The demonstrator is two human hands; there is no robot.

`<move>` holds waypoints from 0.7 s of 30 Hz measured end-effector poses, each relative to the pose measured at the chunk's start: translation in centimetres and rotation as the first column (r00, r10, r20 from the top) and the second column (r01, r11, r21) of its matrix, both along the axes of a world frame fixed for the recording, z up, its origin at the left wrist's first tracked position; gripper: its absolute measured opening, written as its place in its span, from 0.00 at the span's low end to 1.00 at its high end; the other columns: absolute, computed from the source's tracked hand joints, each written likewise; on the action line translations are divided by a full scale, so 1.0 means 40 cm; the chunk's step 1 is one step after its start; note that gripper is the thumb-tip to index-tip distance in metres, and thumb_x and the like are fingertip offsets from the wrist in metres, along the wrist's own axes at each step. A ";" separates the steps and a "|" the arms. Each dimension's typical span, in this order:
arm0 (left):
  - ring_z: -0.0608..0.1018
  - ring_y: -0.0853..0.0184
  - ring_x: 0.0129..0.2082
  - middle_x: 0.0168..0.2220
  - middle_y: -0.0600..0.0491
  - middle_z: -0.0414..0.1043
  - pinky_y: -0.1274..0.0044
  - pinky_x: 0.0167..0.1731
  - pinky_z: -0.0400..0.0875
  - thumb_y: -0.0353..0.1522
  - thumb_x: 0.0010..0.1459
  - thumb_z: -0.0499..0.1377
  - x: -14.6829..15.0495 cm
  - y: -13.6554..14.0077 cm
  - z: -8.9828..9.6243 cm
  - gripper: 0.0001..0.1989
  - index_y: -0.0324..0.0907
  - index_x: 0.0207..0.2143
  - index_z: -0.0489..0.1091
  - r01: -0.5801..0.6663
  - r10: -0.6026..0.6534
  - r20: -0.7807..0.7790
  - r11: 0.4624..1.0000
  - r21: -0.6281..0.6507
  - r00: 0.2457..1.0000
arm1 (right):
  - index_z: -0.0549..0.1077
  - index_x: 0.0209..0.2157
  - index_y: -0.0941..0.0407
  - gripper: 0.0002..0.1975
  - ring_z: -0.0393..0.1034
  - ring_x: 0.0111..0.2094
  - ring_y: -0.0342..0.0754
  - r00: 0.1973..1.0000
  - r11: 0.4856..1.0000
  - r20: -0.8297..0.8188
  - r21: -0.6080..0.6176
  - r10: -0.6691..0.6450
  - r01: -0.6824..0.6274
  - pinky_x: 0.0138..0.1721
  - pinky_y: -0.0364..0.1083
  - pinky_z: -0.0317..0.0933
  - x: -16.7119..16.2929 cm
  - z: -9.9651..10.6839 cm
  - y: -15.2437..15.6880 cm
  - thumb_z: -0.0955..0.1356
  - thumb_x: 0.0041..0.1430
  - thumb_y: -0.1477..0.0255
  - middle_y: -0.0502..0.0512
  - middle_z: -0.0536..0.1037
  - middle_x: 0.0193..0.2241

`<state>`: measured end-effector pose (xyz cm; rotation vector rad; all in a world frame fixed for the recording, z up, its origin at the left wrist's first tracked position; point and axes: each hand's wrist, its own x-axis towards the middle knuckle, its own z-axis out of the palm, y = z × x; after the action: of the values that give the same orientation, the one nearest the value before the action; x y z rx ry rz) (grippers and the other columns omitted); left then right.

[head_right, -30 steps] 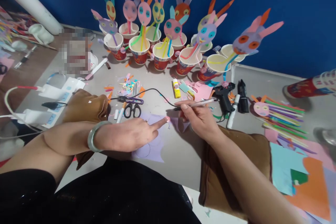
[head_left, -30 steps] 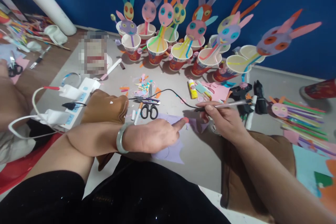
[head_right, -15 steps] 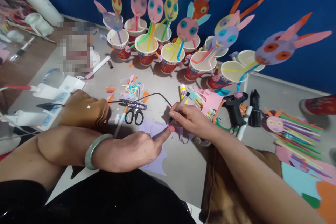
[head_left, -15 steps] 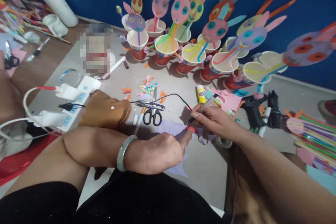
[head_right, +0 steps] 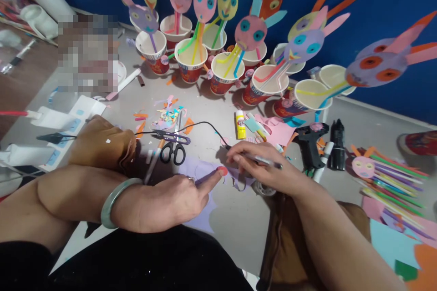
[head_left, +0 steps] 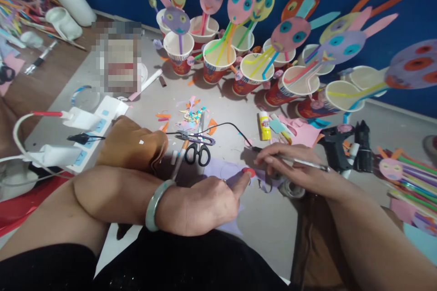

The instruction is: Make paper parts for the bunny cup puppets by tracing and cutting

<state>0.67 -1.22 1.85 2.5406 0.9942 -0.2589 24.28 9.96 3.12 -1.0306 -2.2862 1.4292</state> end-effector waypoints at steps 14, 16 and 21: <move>0.76 0.70 0.25 0.68 0.27 0.57 0.76 0.18 0.63 0.24 0.58 0.55 -0.023 0.026 0.062 0.17 0.31 0.48 0.75 0.277 -0.282 -0.001 0.944 0.178 0.960 | 0.71 0.40 0.52 0.05 0.71 0.25 0.44 0.976 0.945 0.181 0.281 0.120 -0.168 0.25 0.43 0.61 -0.023 -0.025 -0.053 0.68 0.64 0.66 0.50 0.77 0.28; 0.77 0.68 0.27 0.67 0.28 0.61 0.75 0.20 0.65 0.25 0.57 0.56 -0.026 0.027 0.065 0.16 0.31 0.47 0.76 0.282 -0.289 0.013 0.941 0.185 0.957 | 0.71 0.39 0.52 0.04 0.70 0.24 0.43 0.977 0.936 0.180 0.311 0.111 -0.163 0.25 0.42 0.59 -0.021 -0.030 -0.055 0.68 0.65 0.68 0.50 0.77 0.28; 0.76 0.68 0.28 0.63 0.30 0.66 0.75 0.22 0.65 0.25 0.58 0.57 -0.029 0.023 0.070 0.14 0.33 0.45 0.76 0.259 -0.271 0.030 0.944 0.203 0.962 | 0.71 0.39 0.52 0.03 0.69 0.22 0.42 0.975 0.919 0.189 0.350 0.119 -0.180 0.24 0.41 0.58 -0.021 -0.032 -0.055 0.66 0.66 0.69 0.50 0.77 0.27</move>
<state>-0.49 -0.29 4.64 2.8479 0.6836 -0.1676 23.45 7.76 1.84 -0.8990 -2.6667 0.9355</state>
